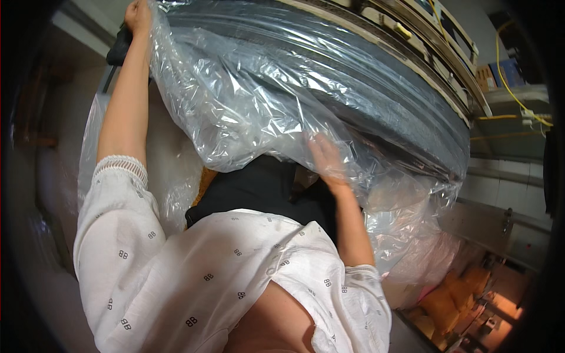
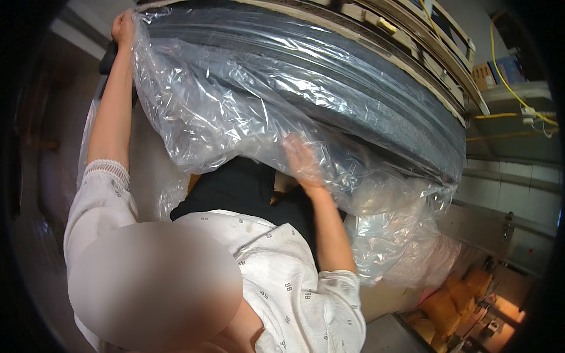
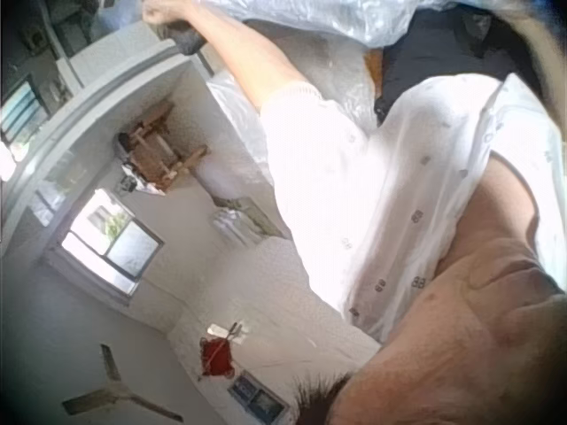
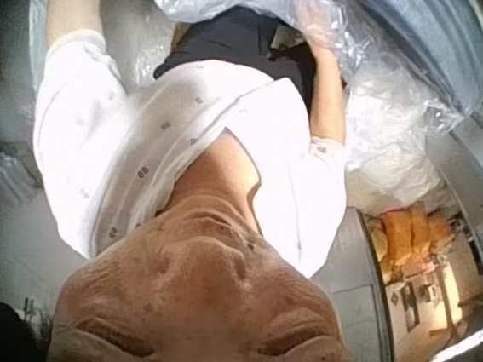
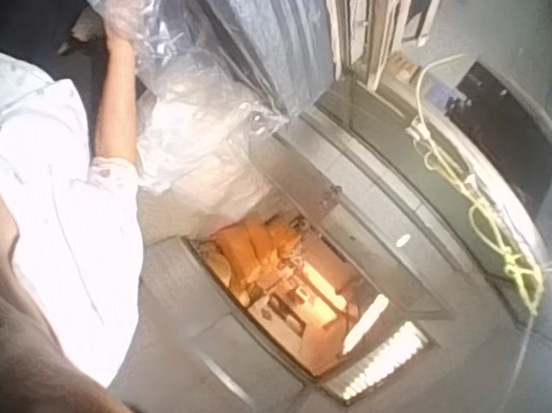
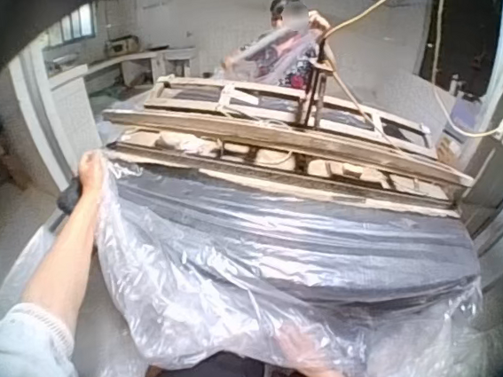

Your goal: Removing and adjusting large plastic protective sheeting from a large foam or upholstered component on a pallet.

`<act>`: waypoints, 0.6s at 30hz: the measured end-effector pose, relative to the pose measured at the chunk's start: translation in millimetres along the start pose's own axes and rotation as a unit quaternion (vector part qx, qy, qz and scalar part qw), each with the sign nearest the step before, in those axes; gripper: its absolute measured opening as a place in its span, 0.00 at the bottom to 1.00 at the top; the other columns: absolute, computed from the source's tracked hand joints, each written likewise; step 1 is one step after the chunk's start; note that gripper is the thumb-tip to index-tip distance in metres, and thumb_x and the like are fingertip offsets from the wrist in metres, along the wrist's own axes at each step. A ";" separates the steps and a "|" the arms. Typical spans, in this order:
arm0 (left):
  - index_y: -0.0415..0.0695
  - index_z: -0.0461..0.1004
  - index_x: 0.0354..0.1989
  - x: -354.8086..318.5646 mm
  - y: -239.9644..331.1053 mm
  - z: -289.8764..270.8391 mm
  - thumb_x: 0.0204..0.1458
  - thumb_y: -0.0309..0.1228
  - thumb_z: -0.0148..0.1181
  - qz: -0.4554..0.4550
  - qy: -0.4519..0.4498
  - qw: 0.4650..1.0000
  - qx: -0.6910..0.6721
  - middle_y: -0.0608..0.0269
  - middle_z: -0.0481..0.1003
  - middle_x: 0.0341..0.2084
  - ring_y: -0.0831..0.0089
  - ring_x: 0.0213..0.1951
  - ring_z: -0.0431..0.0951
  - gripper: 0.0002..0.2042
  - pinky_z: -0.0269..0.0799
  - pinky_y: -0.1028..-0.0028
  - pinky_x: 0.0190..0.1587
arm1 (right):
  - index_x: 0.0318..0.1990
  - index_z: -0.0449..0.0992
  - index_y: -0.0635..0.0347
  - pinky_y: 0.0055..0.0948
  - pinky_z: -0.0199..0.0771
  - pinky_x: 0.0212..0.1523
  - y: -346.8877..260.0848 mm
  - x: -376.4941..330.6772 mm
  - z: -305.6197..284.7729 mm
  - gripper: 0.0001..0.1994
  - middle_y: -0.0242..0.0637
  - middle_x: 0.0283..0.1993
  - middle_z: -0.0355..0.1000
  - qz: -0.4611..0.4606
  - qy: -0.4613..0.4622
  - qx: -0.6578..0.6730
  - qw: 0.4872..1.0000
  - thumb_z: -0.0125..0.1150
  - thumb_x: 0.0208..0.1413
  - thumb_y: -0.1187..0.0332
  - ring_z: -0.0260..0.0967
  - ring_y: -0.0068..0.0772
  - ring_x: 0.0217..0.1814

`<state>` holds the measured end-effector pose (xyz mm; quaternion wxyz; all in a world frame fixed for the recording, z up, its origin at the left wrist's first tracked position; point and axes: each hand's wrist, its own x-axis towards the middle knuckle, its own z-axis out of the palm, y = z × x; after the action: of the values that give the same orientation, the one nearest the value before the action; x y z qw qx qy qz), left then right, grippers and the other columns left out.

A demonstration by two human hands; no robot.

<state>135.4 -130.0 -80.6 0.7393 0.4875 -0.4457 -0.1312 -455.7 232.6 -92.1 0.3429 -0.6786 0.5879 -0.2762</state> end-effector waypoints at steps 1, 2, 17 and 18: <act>0.39 0.72 0.33 9.8 -4.4 -9.6 0.49 0.33 0.56 0.022 0.008 1.000 0.017 0.66 0.74 0.25 0.79 0.27 0.72 0.10 0.68 0.80 0.32 | 0.41 0.65 0.69 0.43 0.63 0.46 -8.5 -0.5 -16.4 0.22 0.51 0.32 0.67 -0.002 0.007 0.003 1.000 0.48 0.56 0.54 0.66 0.50 0.39; 0.38 0.72 0.32 16.9 -6.9 -18.1 0.48 0.35 0.57 0.043 0.018 0.998 0.035 0.65 0.75 0.26 0.79 0.27 0.72 0.11 0.68 0.81 0.33 | 0.39 0.65 0.67 0.39 0.66 0.42 -32.0 -1.6 -40.8 0.19 0.46 0.25 0.67 0.071 -0.131 0.212 0.966 0.48 0.56 0.55 0.68 0.44 0.33; 0.36 0.72 0.35 -45.9 70.4 56.5 0.45 0.35 0.60 0.020 0.024 0.997 0.077 0.62 0.75 0.27 0.76 0.29 0.74 0.15 0.69 0.79 0.34 | 0.48 0.68 0.66 0.37 0.58 0.53 43.7 6.4 -19.2 0.23 0.53 0.52 0.64 0.190 -0.066 -0.005 0.980 0.51 0.53 0.54 0.59 0.54 0.54; 0.36 0.72 0.35 -51.2 73.9 58.1 0.46 0.35 0.60 0.024 0.027 0.994 0.102 0.62 0.75 0.27 0.76 0.29 0.73 0.15 0.69 0.79 0.34 | 0.47 0.68 0.67 0.35 0.59 0.52 36.3 3.7 -28.8 0.22 0.53 0.50 0.65 0.189 -0.076 0.003 0.979 0.50 0.54 0.55 0.60 0.53 0.53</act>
<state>42.9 -96.6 -38.5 0.7007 0.5528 -0.4478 -0.0541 -499.6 222.2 -103.3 0.4348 -0.5730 0.6770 -0.1558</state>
